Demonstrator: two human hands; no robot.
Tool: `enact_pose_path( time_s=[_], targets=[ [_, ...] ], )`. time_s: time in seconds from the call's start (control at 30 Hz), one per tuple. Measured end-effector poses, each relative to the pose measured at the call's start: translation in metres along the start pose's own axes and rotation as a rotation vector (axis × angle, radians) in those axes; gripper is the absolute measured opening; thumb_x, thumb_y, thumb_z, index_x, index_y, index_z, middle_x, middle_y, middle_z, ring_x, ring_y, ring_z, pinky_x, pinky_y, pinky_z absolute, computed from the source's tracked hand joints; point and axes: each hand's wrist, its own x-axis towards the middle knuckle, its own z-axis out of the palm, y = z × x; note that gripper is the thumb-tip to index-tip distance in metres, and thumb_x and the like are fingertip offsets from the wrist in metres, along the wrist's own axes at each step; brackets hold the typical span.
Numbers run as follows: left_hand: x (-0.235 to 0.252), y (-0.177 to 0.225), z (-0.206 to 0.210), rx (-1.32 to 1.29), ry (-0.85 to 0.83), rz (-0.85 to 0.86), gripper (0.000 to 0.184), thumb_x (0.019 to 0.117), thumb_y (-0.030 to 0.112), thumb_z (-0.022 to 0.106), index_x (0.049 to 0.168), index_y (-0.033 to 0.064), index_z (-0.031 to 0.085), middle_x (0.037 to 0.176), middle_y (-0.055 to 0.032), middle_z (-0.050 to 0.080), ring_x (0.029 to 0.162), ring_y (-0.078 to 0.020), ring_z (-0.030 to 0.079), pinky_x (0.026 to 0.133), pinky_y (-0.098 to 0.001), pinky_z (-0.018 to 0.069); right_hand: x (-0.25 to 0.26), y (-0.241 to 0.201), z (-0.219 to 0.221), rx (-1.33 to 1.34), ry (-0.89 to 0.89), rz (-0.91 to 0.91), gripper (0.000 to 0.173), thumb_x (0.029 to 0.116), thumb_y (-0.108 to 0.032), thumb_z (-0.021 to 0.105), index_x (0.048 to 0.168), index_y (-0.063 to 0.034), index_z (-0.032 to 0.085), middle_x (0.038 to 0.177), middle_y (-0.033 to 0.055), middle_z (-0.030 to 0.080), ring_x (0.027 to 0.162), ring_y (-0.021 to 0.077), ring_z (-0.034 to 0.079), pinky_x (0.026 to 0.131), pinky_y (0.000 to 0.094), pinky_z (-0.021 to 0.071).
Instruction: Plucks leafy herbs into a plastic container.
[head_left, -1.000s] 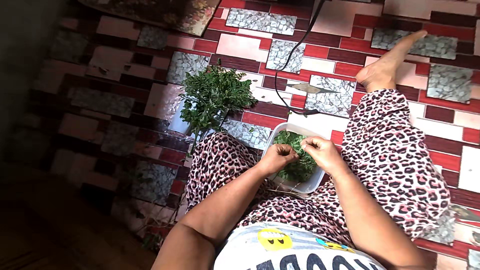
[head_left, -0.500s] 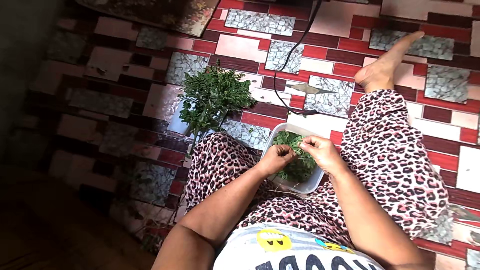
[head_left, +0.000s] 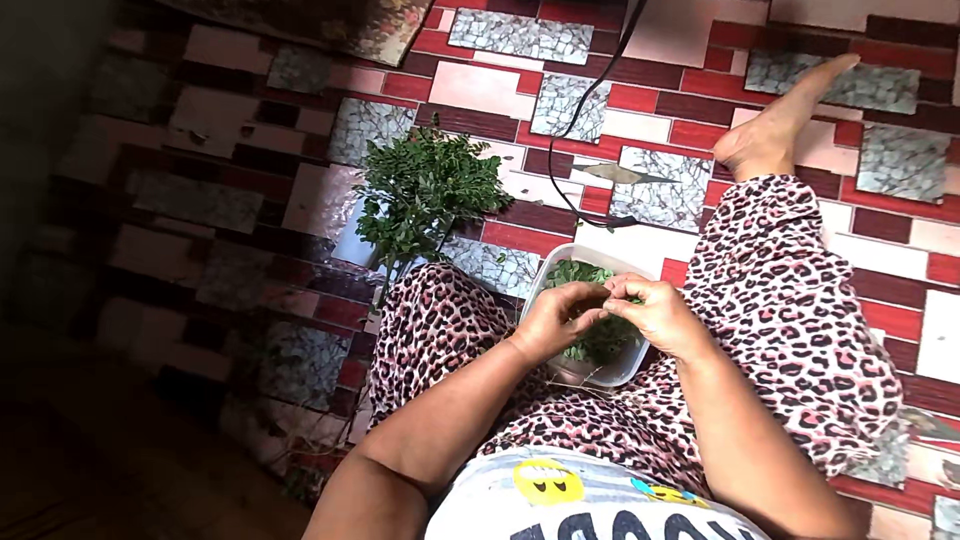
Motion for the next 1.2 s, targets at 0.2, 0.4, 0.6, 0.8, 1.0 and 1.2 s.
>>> enact_pose_path(
  time_s=[0.2, 0.4, 0.6, 0.8, 1.0, 1.2],
  targets=[
    [0.0, -0.002, -0.001, -0.168, 0.045, -0.065, 0.01, 0.0911, -0.001, 0.07, 0.1, -0.0039, 0.071, 0.097, -0.0088, 0.069, 0.083, -0.0091, 0.067, 0.079, -0.0261, 0.0585, 0.0, 0.0, 0.0, 0.01, -0.05, 0.011, 0.009, 0.0889, 0.002, 0.071, 0.082, -0.0034, 0.069, 0.106, 0.0047, 0.069, 0.103, 0.0087, 0.063, 0.09, 0.0275, 0.0537],
    [-0.001, -0.005, -0.009, -0.196, 0.101, -0.092, 0.011, 0.0896, -0.001, 0.071, 0.1, -0.0018, 0.071, 0.097, -0.0073, 0.069, 0.084, -0.0092, 0.066, 0.078, -0.0272, 0.0583, -0.001, 0.002, -0.01, -0.013, -0.064, -0.001, 0.008, 0.0901, -0.001, 0.07, 0.083, -0.0046, 0.069, 0.112, 0.0051, 0.068, 0.108, 0.0104, 0.062, 0.092, 0.0299, 0.0533],
    [0.003, -0.003, -0.004, 0.069, 0.044, -0.041, 0.009, 0.0902, 0.011, 0.074, 0.095, 0.0027, 0.075, 0.124, -0.0126, 0.066, 0.121, -0.024, 0.057, 0.102, -0.0428, 0.0475, -0.002, -0.004, -0.004, -0.053, -0.103, -0.007, 0.011, 0.0895, 0.0, 0.07, 0.08, -0.0042, 0.067, 0.113, 0.0063, 0.066, 0.11, 0.011, 0.061, 0.093, 0.0294, 0.0523],
    [0.005, 0.004, -0.007, 0.096, 0.045, -0.014, 0.008, 0.0942, 0.003, 0.065, 0.09, -0.0017, 0.069, 0.127, -0.0155, 0.063, 0.121, -0.0246, 0.058, 0.103, -0.0422, 0.0482, -0.004, -0.004, -0.002, -0.129, -0.077, -0.075, 0.012, 0.0906, -0.002, 0.066, 0.078, -0.0033, 0.065, 0.115, 0.0089, 0.065, 0.113, 0.0158, 0.059, 0.096, 0.0361, 0.0505],
    [-0.013, 0.011, -0.067, 0.113, 0.419, -0.074, 0.026, 0.1052, 0.014, 0.046, 0.111, -0.0049, 0.063, 0.13, -0.0161, 0.061, 0.111, -0.0181, 0.062, 0.093, -0.0365, 0.0536, -0.016, -0.017, -0.011, -0.388, -0.017, -0.056, 0.019, 0.1001, -0.01, 0.06, 0.098, -0.0042, 0.078, 0.116, 0.0091, 0.068, 0.117, 0.0299, 0.056, 0.102, 0.0533, 0.0428],
    [-0.048, -0.011, -0.142, 0.165, 0.778, -0.124, 0.031, 0.1089, 0.019, 0.043, 0.107, -0.0017, 0.066, 0.098, -0.0017, 0.07, 0.087, -0.0037, 0.064, 0.085, -0.0265, 0.0541, -0.017, -0.019, 0.004, -0.425, -0.002, -0.064, 0.022, 0.1011, -0.011, 0.06, 0.115, -0.0028, 0.075, 0.125, 0.0149, 0.067, 0.123, 0.0356, 0.057, 0.105, 0.0583, 0.0428]
  ],
)
